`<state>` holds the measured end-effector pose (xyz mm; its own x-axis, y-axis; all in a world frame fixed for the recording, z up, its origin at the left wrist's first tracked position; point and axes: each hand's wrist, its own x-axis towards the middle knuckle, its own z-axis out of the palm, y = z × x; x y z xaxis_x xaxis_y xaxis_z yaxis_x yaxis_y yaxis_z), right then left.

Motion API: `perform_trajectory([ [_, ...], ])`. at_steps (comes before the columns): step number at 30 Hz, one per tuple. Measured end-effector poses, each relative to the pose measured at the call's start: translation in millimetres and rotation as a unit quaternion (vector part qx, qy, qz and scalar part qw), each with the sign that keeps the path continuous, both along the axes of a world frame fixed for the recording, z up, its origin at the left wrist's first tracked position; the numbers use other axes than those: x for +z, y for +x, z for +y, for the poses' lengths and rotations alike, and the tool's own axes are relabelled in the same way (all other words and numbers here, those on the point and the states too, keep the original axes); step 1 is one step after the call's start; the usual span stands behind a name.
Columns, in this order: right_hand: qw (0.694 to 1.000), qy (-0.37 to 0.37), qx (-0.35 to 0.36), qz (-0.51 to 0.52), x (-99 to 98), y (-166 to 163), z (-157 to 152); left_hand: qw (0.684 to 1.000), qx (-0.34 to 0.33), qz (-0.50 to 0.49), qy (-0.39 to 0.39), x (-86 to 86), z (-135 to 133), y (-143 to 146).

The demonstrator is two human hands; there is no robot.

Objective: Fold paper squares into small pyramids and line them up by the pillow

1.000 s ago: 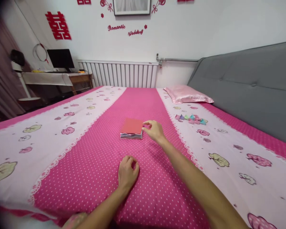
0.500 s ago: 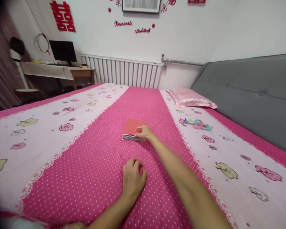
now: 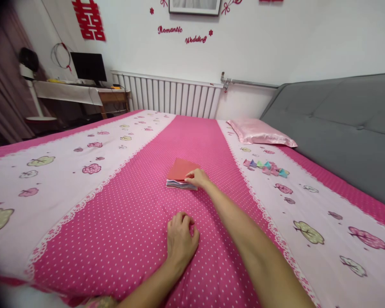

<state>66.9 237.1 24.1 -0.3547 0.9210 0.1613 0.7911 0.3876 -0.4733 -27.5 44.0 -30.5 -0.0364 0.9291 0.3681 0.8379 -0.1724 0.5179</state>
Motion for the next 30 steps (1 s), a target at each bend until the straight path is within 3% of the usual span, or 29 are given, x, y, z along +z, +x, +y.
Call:
perform_trajectory([
  [6, 0.997, 0.065, -0.050, -0.013, 2.1, -3, -2, 1.000, -0.001, -0.008, -0.002, 0.8, 0, 0],
  [10, 0.983, 0.161, -0.092, -0.003, 21.7, 6, -19, 0.999, 0.011, -0.032, -0.005, 2.1, 2, 1],
  [13, 0.969, 0.232, -0.084, -0.001, 37.4, 34, -55, 0.998, 0.021, -0.061, -0.005, 6.3, 4, -2],
  [14, 0.953, 0.293, -0.069, -0.004, 39.3, 46, -72, 0.997, 0.021, -0.072, -0.001, 8.9, 5, -3],
  [17, 0.918, 0.394, -0.054, -0.016, 28.9, 82, -136, 0.993, 0.022, -0.113, 0.020, 20.3, 8, -13],
  [20, 0.920, 0.387, -0.039, -0.042, -0.6, 106, -201, 0.983, 0.047, -0.175, 0.013, 35.3, 8, -24],
  [23, 0.936, 0.346, -0.030, -0.048, -30.1, 115, -245, 0.976, 0.059, -0.206, 0.049, 48.0, 3, -27],
  [26, 0.954, 0.296, -0.031, -0.045, -44.9, 115, -263, 0.976, 0.041, -0.193, 0.087, 53.6, -4, -21],
  [30, 0.970, 0.240, -0.041, -0.005, -43.1, 114, -265, 0.984, -0.002, -0.136, 0.116, 51.0, -10, -6],
])
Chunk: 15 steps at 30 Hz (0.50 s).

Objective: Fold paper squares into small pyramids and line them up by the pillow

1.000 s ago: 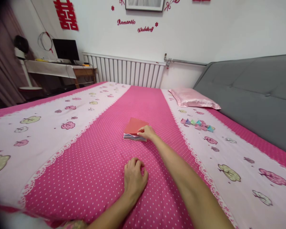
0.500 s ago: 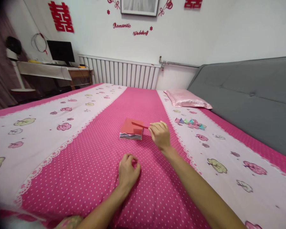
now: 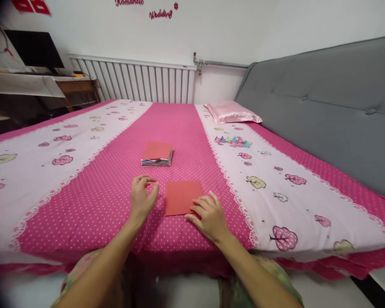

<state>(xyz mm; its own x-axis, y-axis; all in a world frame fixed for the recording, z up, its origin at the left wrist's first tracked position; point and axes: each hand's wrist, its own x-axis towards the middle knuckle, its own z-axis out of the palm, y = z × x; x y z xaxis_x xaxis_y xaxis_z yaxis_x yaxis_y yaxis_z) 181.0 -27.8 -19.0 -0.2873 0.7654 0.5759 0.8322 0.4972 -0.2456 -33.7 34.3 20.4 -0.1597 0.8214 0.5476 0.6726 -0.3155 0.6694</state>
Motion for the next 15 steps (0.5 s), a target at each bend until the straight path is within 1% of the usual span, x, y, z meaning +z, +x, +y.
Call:
perform_trajectory([
  [3, 0.993, -0.024, -0.058, 0.103, 9.9, -2, 7, 0.995, -0.038, 0.096, 0.010, -4.1, -1, 13],
  [5, 0.980, -0.047, -0.099, 0.166, 18.6, -6, 17, 0.982, -0.082, 0.168, 0.007, -6.9, 0, 23],
  [6, 0.976, -0.064, -0.098, 0.182, 22.7, -10, 23, 0.974, -0.105, 0.202, 0.004, -8.7, 1, 28],
  [8, 0.975, -0.100, -0.060, 0.188, 28.6, -20, 36, 0.954, -0.148, 0.259, 0.000, -13.6, 4, 37],
  [10, 0.979, -0.132, 0.010, 0.157, 28.3, -31, 49, 0.937, -0.181, 0.298, -0.010, -21.1, 7, 44],
  [12, 0.977, -0.160, 0.069, 0.120, 20.4, -41, 58, 0.924, -0.204, 0.323, -0.023, -31.0, 9, 46],
  [15, 0.968, -0.217, 0.099, 0.083, 0.5, -46, 66, 0.905, -0.218, 0.361, -0.056, -46.1, 10, 45],
])
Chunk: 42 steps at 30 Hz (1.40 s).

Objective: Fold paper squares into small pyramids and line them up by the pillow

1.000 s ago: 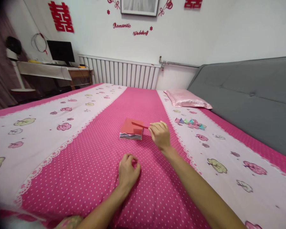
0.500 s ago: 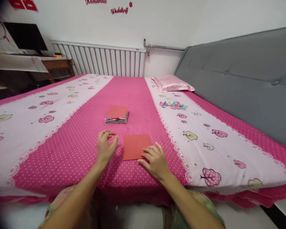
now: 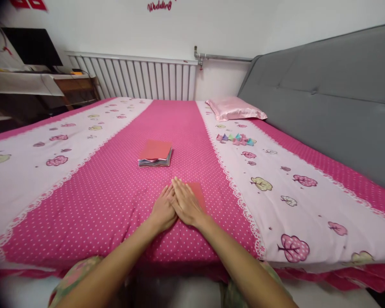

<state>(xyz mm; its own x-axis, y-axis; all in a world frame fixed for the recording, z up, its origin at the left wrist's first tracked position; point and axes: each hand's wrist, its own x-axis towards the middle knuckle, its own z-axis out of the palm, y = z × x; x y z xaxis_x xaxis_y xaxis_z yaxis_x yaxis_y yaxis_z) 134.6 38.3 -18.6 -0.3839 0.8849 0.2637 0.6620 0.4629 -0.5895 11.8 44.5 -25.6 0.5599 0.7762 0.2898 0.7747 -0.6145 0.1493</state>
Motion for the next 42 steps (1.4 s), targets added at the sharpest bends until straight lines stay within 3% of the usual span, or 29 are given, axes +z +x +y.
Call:
perform_trajectory([
  [3, 0.999, -0.041, -0.003, -0.028, -15.1, 1, 3, 0.999, 0.007, 0.039, -0.018, -10.5, 0, -1],
  [7, 0.996, -0.064, -0.018, -0.059, -18.4, 4, 5, 0.998, 0.016, 0.051, -0.020, -15.2, 1, 0],
  [17, 0.985, -0.076, -0.067, -0.141, -15.3, 12, 8, 0.993, 0.056, 0.086, -0.066, -7.4, 1, 1],
  [29, 0.957, -0.096, -0.171, -0.213, -16.1, 33, 7, 0.980, 0.158, 0.095, -0.079, 0.1, 3, -15],
  [37, 0.951, -0.081, -0.269, -0.129, -11.5, 57, 6, 0.967, 0.237, 0.069, -0.059, 8.5, 3, -33],
  [42, 0.938, -0.075, -0.337, -0.012, 0.5, 67, 7, 0.976, 0.210, 0.014, -0.049, 13.2, 6, -43],
])
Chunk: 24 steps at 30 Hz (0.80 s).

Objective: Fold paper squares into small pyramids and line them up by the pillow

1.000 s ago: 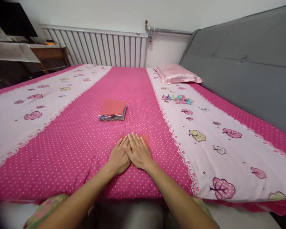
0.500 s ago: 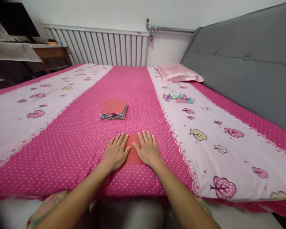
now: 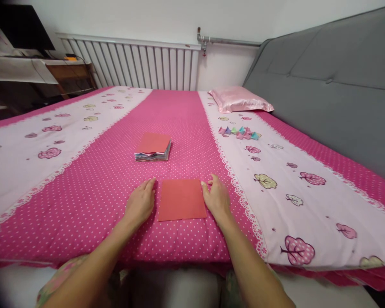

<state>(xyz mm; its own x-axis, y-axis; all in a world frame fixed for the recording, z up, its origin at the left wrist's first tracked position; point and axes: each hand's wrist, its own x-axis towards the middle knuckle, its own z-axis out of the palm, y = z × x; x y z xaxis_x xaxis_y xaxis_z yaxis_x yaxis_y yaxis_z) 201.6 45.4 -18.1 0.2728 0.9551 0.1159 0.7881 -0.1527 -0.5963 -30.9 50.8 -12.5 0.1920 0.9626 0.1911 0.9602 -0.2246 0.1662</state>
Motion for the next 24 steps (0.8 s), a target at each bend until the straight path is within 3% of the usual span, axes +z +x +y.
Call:
perform_trajectory([
  [3, 0.997, -0.027, 0.002, 0.073, -2.3, 1, 2, 0.999, -0.010, -0.051, -0.002, 2.1, 0, 1],
  [6, 0.976, -0.044, 0.000, 0.212, -6.2, -2, 2, 0.995, -0.028, -0.096, -0.011, 1.2, 0, 4],
  [11, 0.882, -0.069, 0.007, 0.466, 2.9, -10, -1, 0.986, -0.048, -0.161, -0.003, -0.7, -1, 7],
  [14, 0.831, -0.046, -0.004, 0.555, 11.0, -14, -3, 0.976, -0.058, -0.206, 0.048, 7.1, -5, 8],
  [16, 0.807, -0.019, -0.025, 0.590, 13.8, -17, -5, 0.964, -0.110, -0.226, 0.091, 13.9, -9, 8],
  [20, 0.808, -0.017, -0.053, 0.587, 14.1, -27, -11, 0.945, -0.250, -0.178, 0.115, 15.8, -15, 13],
  [24, 0.848, -0.104, -0.015, 0.519, 14.4, -37, -21, 0.951, -0.284, -0.100, 0.075, 5.3, -16, 17],
])
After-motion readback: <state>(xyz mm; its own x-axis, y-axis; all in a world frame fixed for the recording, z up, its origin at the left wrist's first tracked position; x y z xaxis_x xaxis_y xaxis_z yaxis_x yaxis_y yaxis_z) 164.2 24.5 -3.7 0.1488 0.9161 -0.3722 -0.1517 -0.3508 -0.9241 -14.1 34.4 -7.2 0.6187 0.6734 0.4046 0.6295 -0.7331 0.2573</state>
